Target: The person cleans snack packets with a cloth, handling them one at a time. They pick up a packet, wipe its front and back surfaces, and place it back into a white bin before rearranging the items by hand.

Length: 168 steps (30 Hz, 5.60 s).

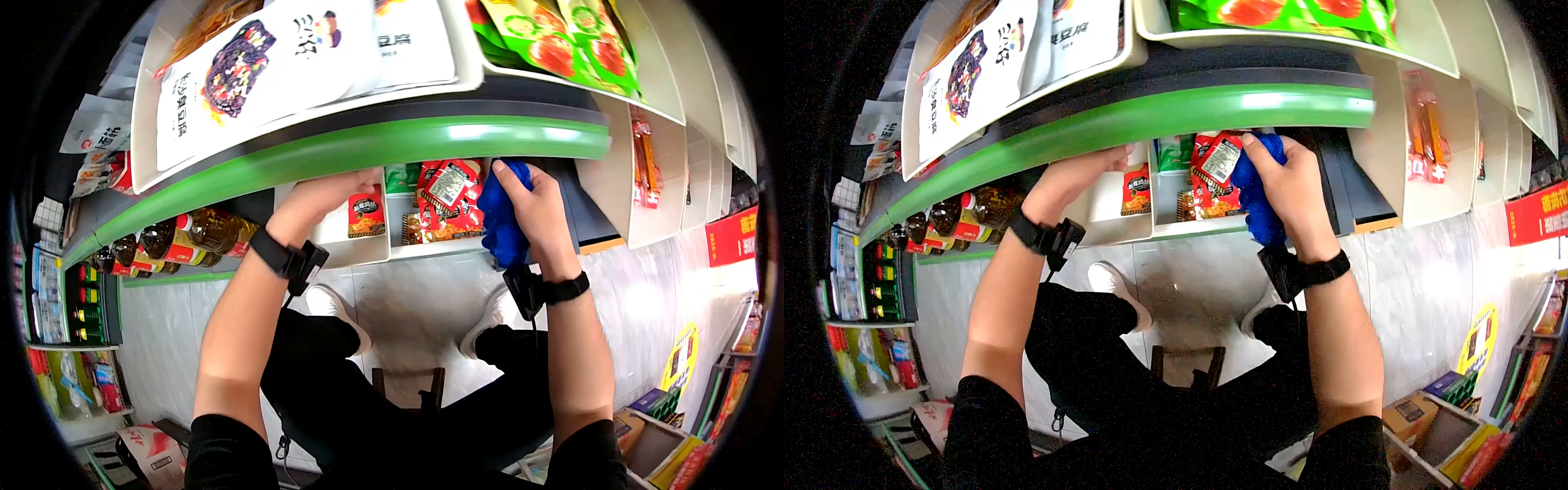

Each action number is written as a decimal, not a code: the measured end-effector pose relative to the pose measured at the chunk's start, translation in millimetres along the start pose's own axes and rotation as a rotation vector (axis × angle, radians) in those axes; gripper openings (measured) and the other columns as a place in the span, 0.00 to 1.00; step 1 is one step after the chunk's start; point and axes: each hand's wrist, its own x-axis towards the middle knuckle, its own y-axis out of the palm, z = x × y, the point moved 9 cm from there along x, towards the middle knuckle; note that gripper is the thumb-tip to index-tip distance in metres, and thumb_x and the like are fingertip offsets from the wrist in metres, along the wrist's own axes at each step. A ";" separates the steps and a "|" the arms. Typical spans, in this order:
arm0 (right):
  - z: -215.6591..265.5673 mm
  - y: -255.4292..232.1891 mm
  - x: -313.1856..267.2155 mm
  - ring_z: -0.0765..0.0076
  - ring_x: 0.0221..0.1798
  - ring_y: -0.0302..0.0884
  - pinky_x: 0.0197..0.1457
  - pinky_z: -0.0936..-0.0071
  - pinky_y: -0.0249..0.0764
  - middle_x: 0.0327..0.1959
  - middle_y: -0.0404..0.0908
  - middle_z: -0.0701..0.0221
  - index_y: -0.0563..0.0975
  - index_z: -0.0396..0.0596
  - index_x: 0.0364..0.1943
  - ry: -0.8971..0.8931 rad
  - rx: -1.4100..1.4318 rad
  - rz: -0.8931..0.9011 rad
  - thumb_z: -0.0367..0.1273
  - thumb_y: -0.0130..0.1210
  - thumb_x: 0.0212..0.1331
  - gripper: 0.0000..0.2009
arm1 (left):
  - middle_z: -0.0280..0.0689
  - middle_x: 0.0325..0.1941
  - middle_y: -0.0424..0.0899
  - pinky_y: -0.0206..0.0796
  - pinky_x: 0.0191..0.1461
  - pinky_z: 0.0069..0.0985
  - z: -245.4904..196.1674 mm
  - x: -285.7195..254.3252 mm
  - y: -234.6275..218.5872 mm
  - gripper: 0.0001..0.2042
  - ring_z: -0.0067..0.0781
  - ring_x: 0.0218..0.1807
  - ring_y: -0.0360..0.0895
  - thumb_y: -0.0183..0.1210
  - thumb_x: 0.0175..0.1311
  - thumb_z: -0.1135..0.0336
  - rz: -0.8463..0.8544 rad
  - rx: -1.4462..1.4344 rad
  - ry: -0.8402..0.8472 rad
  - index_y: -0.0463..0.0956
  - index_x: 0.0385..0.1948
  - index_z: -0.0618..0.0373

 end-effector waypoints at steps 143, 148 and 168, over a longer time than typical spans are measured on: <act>14.0 114.3 -103.4 0.47 0.55 0.71 0.61 0.57 0.70 0.55 0.72 0.58 0.74 0.41 0.55 -0.812 -0.575 0.231 0.21 0.59 0.47 0.25 | 0.42 0.56 0.79 0.78 0.57 0.35 25.0 -96.8 71.6 0.18 0.34 0.54 0.81 0.46 0.78 0.57 0.011 -1.077 -0.171 0.66 0.61 0.59; 6.8 127.2 -122.3 0.48 0.53 0.72 0.60 0.59 0.71 0.54 0.72 0.60 0.75 0.41 0.52 -0.806 -0.600 0.358 0.23 0.59 0.48 0.22 | 0.45 0.52 0.81 0.80 0.53 0.37 34.3 -102.5 68.9 0.19 0.35 0.47 0.84 0.48 0.77 0.57 -0.036 -0.989 -0.264 0.67 0.58 0.63; 20.2 131.7 -125.1 0.55 0.49 0.75 0.54 0.64 0.75 0.51 0.76 0.62 0.77 0.40 0.49 -0.945 -0.719 0.290 0.26 0.61 0.46 0.21 | 0.42 0.51 0.82 0.78 0.55 0.35 38.8 -100.4 90.9 0.23 0.34 0.51 0.82 0.42 0.78 0.50 0.063 -1.037 -0.291 0.71 0.57 0.62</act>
